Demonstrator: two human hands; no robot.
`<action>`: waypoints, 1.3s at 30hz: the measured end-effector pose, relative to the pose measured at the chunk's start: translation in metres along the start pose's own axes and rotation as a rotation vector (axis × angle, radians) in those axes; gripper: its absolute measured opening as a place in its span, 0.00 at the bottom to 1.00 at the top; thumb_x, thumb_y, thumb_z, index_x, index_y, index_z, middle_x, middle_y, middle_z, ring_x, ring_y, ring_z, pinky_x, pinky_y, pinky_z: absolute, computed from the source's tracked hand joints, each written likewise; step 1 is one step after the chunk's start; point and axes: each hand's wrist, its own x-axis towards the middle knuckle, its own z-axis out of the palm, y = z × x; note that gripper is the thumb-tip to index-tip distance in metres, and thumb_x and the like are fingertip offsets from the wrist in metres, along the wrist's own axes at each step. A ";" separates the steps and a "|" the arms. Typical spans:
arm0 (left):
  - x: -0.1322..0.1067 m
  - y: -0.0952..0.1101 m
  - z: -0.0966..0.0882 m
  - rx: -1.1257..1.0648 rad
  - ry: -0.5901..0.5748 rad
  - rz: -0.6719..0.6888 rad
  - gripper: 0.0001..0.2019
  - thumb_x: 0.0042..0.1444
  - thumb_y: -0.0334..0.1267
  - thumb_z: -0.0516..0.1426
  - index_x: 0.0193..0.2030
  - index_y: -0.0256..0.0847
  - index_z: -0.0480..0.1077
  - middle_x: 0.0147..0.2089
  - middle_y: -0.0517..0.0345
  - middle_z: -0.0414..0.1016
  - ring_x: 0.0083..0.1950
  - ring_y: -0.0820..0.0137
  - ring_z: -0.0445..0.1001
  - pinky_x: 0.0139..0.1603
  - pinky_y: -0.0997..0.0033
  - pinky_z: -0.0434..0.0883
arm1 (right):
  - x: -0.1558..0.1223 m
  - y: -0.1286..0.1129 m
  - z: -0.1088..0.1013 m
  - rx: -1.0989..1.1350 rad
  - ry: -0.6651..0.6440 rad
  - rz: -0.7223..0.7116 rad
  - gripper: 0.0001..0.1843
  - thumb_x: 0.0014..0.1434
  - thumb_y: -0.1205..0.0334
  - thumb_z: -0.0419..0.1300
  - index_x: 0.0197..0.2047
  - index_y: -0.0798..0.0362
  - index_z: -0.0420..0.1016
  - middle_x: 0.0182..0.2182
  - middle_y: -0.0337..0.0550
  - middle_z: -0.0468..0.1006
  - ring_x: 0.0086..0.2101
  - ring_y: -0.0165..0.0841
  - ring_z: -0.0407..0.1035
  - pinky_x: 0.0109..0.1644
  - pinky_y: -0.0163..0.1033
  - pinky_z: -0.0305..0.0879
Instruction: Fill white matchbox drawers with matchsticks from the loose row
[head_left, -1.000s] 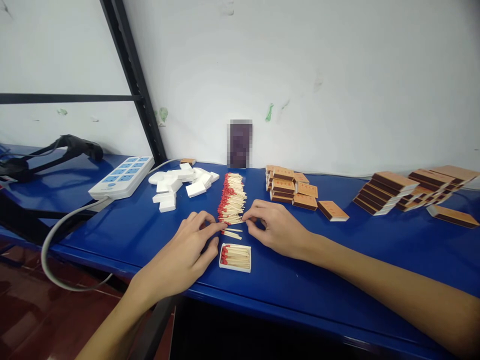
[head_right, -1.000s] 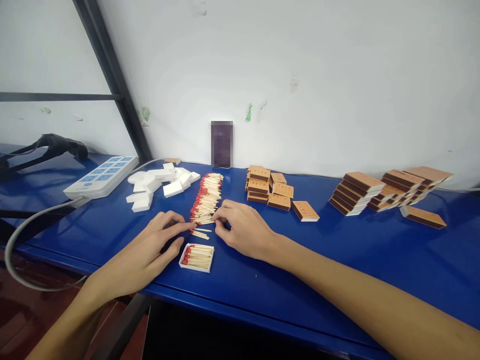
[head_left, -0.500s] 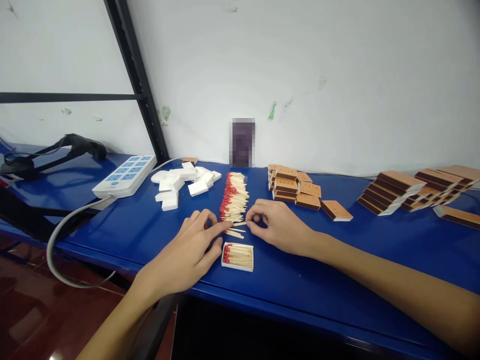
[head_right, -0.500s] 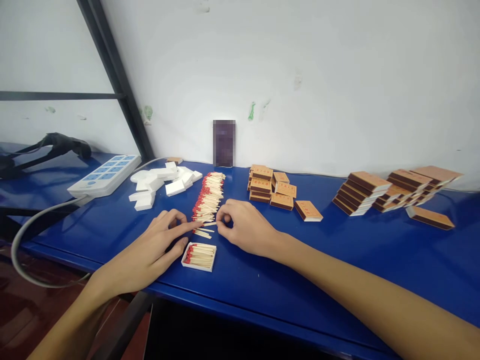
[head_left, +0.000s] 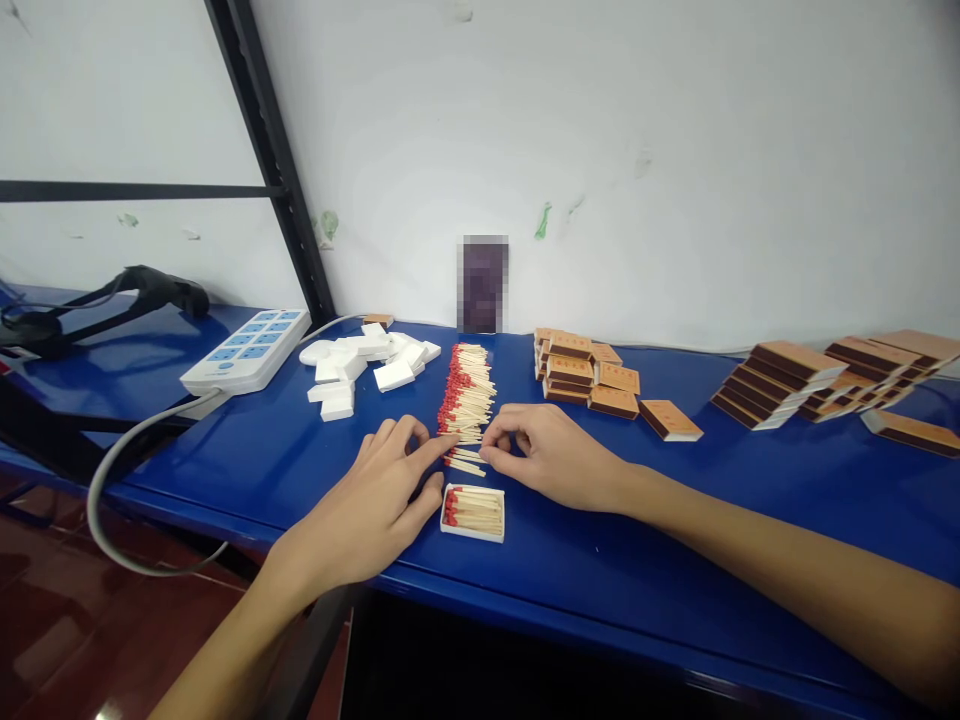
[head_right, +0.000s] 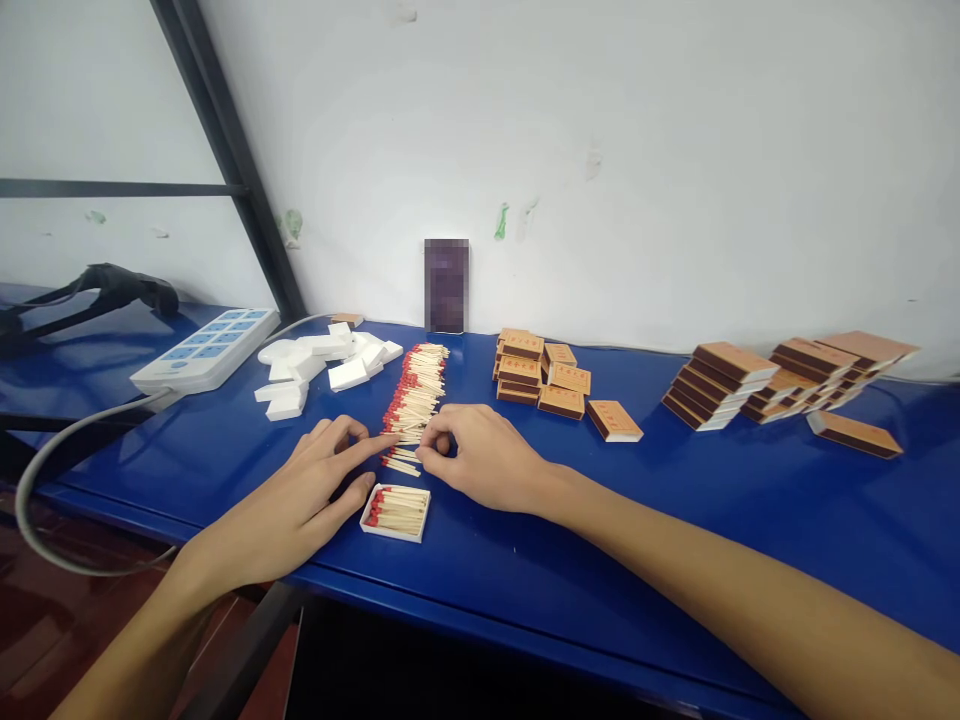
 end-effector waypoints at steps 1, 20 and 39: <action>0.000 0.000 0.000 -0.007 -0.001 -0.008 0.21 0.68 0.40 0.44 0.67 0.51 0.56 0.50 0.53 0.63 0.50 0.61 0.62 0.52 0.55 0.65 | 0.000 0.000 0.000 -0.004 -0.002 -0.003 0.06 0.56 0.66 0.59 0.30 0.54 0.77 0.26 0.37 0.73 0.25 0.26 0.62 0.29 0.33 0.55; 0.000 -0.003 0.005 -0.046 0.152 -0.103 0.13 0.65 0.38 0.50 0.51 0.43 0.72 0.45 0.56 0.68 0.46 0.67 0.70 0.49 0.65 0.68 | 0.003 -0.004 0.000 -0.068 -0.051 -0.083 0.08 0.57 0.58 0.62 0.34 0.51 0.81 0.23 0.35 0.69 0.24 0.24 0.60 0.29 0.33 0.54; 0.003 0.000 0.000 -0.087 0.079 -0.055 0.15 0.67 0.44 0.50 0.50 0.45 0.75 0.42 0.56 0.70 0.42 0.66 0.70 0.43 0.66 0.68 | 0.008 -0.007 0.000 0.085 -0.170 -0.082 0.08 0.58 0.61 0.61 0.35 0.54 0.81 0.18 0.32 0.68 0.20 0.23 0.57 0.25 0.31 0.52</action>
